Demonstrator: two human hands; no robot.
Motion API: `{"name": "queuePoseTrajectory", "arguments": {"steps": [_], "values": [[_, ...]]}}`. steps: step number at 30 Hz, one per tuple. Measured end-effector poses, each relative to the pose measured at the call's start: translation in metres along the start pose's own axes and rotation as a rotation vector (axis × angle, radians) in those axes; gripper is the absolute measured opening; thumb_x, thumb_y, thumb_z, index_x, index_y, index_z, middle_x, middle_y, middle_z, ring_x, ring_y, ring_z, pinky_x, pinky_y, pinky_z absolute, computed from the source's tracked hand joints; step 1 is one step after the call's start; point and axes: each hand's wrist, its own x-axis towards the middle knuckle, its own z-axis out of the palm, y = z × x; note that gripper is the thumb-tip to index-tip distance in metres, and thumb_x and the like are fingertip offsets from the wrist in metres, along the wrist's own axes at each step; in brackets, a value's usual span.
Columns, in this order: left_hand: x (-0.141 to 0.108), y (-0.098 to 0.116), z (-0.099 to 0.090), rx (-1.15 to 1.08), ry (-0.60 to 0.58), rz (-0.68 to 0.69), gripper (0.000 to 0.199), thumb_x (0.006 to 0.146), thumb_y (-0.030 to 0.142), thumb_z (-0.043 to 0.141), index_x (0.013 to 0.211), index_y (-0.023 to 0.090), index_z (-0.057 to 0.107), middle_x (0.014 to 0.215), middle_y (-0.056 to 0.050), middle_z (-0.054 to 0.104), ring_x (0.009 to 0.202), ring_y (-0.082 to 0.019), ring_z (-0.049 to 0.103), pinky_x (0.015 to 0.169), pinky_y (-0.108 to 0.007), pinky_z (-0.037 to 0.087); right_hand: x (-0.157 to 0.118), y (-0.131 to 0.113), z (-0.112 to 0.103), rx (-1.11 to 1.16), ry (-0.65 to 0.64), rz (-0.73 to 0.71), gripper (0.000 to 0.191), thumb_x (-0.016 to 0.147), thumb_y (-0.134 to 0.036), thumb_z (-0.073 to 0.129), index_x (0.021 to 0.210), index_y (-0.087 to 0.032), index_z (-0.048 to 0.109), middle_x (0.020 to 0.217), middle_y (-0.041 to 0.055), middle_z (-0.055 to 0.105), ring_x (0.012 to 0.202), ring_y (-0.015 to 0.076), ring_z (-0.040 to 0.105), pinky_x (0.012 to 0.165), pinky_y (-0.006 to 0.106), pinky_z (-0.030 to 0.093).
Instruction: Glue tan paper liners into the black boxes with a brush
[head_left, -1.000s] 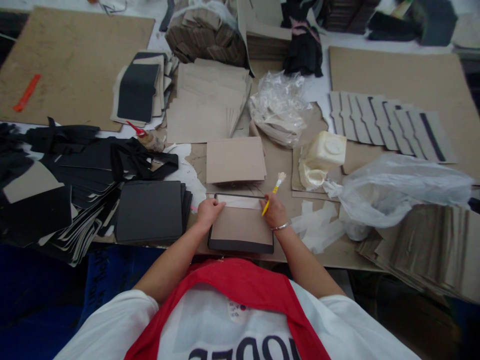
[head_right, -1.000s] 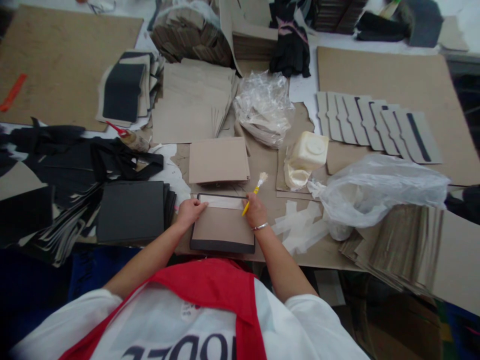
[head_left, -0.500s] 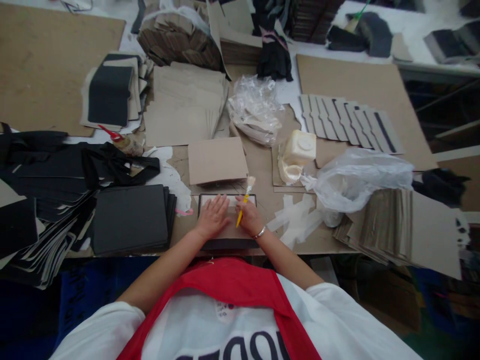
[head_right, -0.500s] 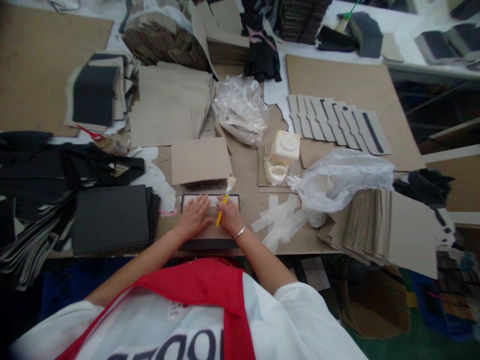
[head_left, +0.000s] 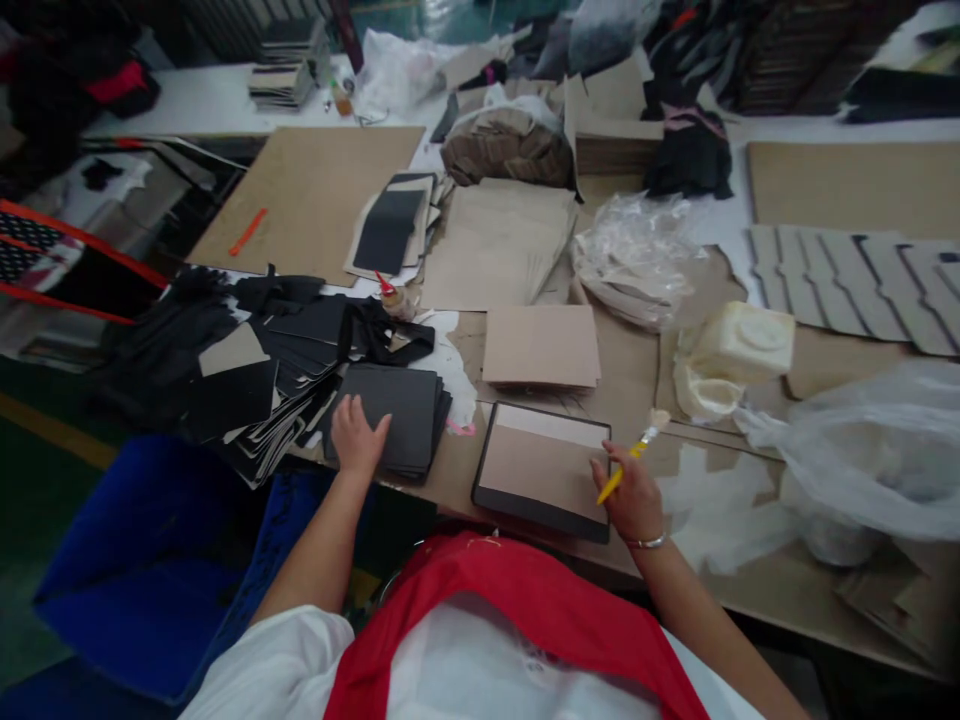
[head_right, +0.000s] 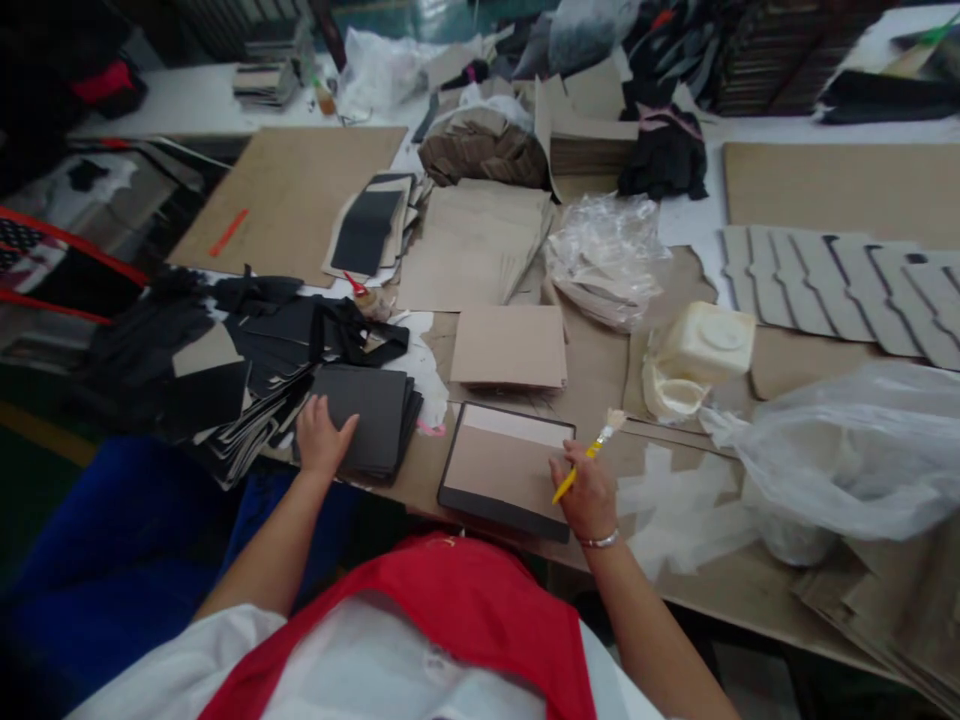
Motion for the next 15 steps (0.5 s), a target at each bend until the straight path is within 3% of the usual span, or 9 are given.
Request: {"name": "queuePoseTrajectory", "arguments": {"steps": [2,5,12,15], "values": [[0.013,-0.025,-0.008,0.058,-0.080,-0.162,0.075,0.076,0.052,0.057,0.132,0.005,0.039,0.134,-0.024,0.045,0.124,-0.033,0.042,0.101,-0.043,0.034,0.007,-0.019,0.005,0.061,0.006,-0.020,0.029,0.084,-0.031,0.056,0.112,-0.022,0.052,0.103,0.0111,0.067,0.090,0.0230,0.065,0.079,0.040,0.054],[0.025,-0.043,-0.013,0.050,-0.247,-0.209,0.068,0.075,0.050,0.059,0.127,0.007,0.046,0.120,-0.021,0.055,0.113,-0.032,0.052,0.093,-0.040,0.041,0.017,-0.048,0.016,0.157,-0.039,-0.064,0.022,0.085,-0.029,0.054,0.106,-0.023,0.054,0.103,0.0098,0.067,0.092,0.0216,0.065,0.082,0.039,0.053],[0.040,-0.059,-0.015,0.062,-0.345,-0.267,0.082,0.066,0.059,0.063,0.126,0.006,0.048,0.122,-0.025,0.052,0.115,-0.036,0.050,0.092,-0.041,0.042,0.026,-0.107,0.045,0.293,-0.108,-0.205,0.012,0.086,-0.024,0.052,0.097,-0.020,0.053,0.103,0.0094,0.068,0.088,0.0180,0.065,0.076,0.032,0.054],[0.046,-0.069,-0.016,0.043,-0.355,-0.293,0.077,0.065,0.057,0.065,0.122,0.008,0.052,0.120,-0.023,0.054,0.110,-0.035,0.054,0.089,-0.040,0.044,0.031,-0.138,0.062,0.286,-0.257,-0.250,0.011,0.088,-0.023,0.050,0.097,-0.019,0.053,0.100,0.0090,0.068,0.079,0.0162,0.065,0.069,0.027,0.052]]}}
